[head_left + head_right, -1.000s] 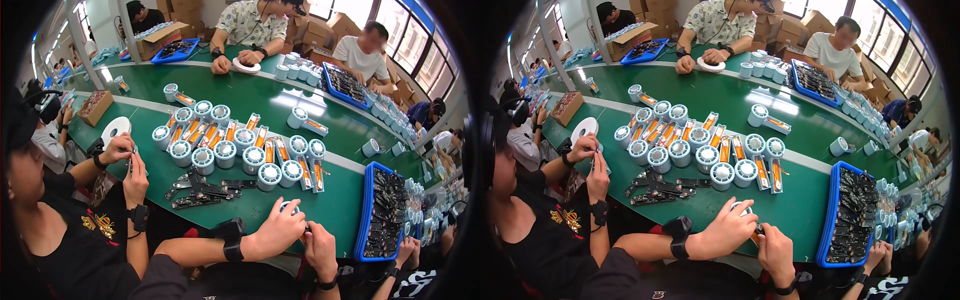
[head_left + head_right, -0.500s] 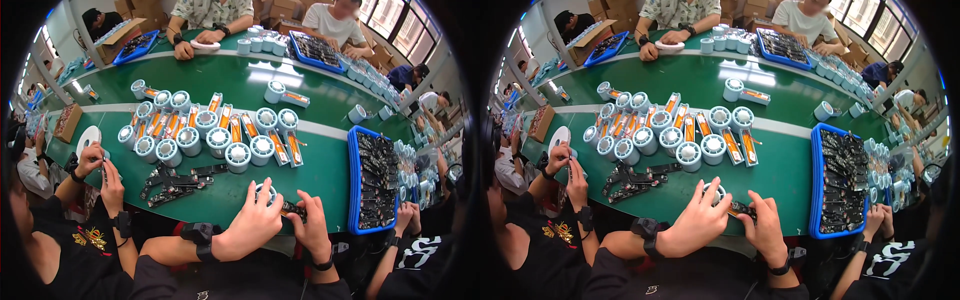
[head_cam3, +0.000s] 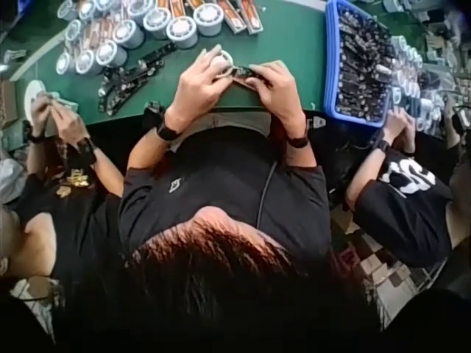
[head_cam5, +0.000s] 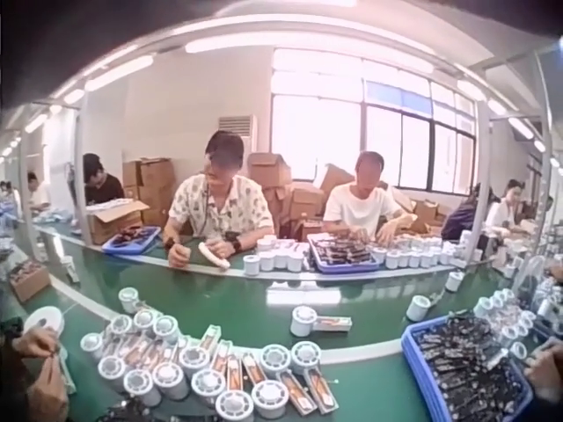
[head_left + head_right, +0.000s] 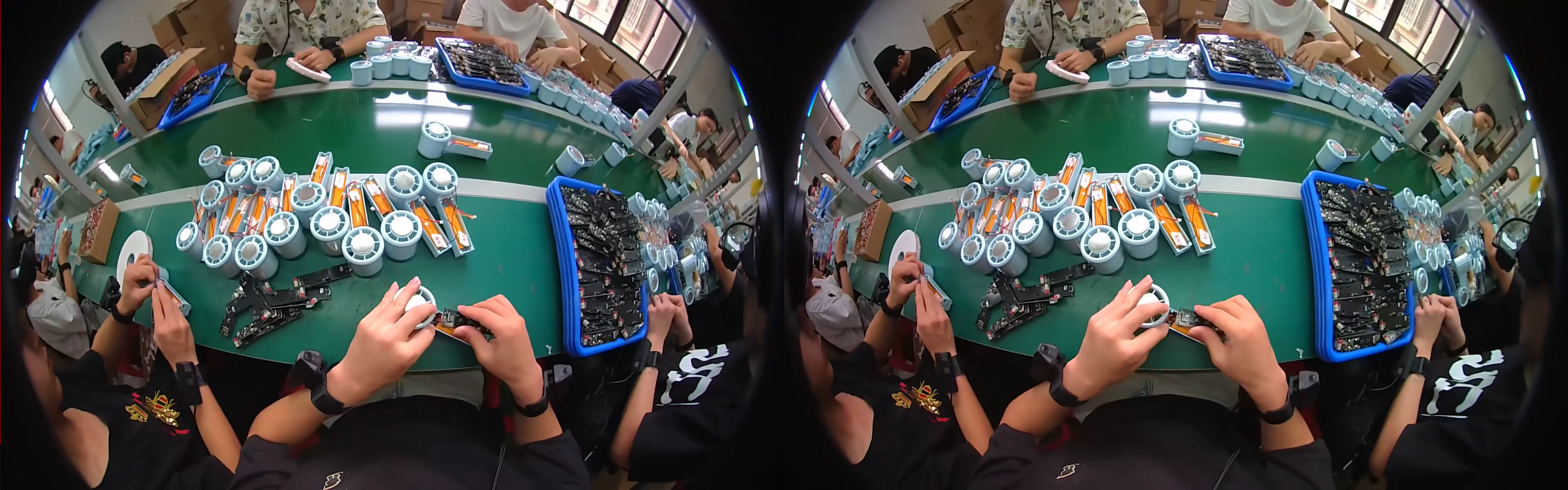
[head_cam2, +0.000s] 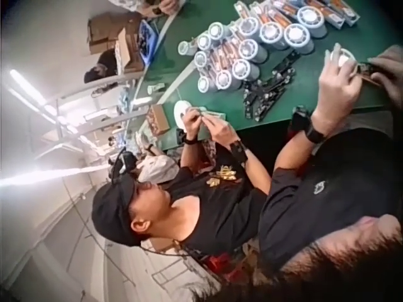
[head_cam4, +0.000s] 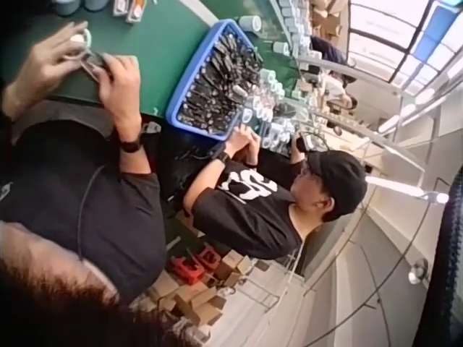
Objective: The person picks up a circuit board from a blue tray and aligns it with the internal components of a handheld fan. They then connect the wiring from the battery and motor to the board before setting the assembly back onto the green work surface.
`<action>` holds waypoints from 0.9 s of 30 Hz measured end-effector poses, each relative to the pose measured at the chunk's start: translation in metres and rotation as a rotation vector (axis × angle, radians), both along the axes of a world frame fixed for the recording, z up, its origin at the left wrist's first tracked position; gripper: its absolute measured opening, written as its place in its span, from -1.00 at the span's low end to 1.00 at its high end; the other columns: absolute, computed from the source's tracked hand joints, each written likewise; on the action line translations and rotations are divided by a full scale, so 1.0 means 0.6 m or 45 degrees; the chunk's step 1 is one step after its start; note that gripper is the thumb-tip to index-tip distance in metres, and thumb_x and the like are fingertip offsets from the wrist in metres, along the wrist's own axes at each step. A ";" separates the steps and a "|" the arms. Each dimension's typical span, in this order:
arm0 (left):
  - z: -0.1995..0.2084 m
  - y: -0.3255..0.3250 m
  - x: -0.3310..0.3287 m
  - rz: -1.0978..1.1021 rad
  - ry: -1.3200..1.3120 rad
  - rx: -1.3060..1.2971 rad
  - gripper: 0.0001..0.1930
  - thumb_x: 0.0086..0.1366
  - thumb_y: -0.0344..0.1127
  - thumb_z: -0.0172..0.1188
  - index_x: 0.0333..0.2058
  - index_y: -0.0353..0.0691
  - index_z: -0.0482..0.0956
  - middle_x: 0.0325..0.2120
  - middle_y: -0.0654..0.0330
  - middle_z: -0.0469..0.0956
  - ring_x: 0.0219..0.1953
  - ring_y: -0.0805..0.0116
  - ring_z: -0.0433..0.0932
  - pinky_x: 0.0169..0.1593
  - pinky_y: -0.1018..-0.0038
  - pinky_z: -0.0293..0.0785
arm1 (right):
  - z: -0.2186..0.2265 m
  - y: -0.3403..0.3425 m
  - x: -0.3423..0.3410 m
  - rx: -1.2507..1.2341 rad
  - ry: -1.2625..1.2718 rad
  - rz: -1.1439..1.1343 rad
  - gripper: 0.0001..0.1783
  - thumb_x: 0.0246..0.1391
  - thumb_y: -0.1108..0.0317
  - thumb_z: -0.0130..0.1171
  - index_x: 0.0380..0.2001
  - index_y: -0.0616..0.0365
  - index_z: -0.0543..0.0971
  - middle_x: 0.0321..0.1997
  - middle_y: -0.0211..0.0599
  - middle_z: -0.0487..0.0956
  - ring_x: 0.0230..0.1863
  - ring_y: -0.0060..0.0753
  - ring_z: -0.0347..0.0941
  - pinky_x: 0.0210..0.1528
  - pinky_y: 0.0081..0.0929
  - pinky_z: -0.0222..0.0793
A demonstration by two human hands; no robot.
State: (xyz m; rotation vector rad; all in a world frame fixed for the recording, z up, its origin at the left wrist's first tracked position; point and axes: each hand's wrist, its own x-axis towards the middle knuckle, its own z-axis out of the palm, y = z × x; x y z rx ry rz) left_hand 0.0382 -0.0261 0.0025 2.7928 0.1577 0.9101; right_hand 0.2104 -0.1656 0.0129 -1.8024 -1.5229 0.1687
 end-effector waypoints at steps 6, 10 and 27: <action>-0.021 0.007 0.002 -0.036 -0.192 -0.121 -0.89 0.13 -0.38 0.26 -0.38 -0.26 0.66 -0.09 0.05 0.60 0.20 -0.17 0.50 0.11 -0.14 0.57 | 0.006 0.012 -0.018 -0.003 -0.086 -0.001 -0.67 -0.10 0.46 0.49 -0.18 0.20 0.73 -0.29 -0.22 0.65 -0.25 -0.18 0.50 -0.19 -0.31 0.47; 0.001 -0.005 0.003 0.086 -0.131 -0.007 -0.88 0.07 -0.40 0.31 -0.37 -0.22 0.68 0.01 0.06 0.59 0.18 -0.16 0.52 0.09 -0.11 0.60 | 0.028 0.009 0.000 -0.141 -0.191 0.115 -0.65 0.00 0.51 0.40 -0.08 0.21 0.71 -0.27 -0.15 0.66 -0.25 -0.14 0.52 -0.17 -0.33 0.49; 0.161 0.052 0.079 0.230 -0.138 0.126 -0.92 0.01 -0.36 0.29 -0.48 -0.20 0.60 -0.15 0.14 0.59 -0.01 -0.01 0.55 -0.16 0.16 0.61 | -0.089 -0.001 0.010 0.783 1.456 -0.151 -0.50 0.42 0.12 0.09 0.13 0.39 0.52 -0.15 -0.16 0.68 -0.13 -0.36 0.59 -0.02 -0.43 0.48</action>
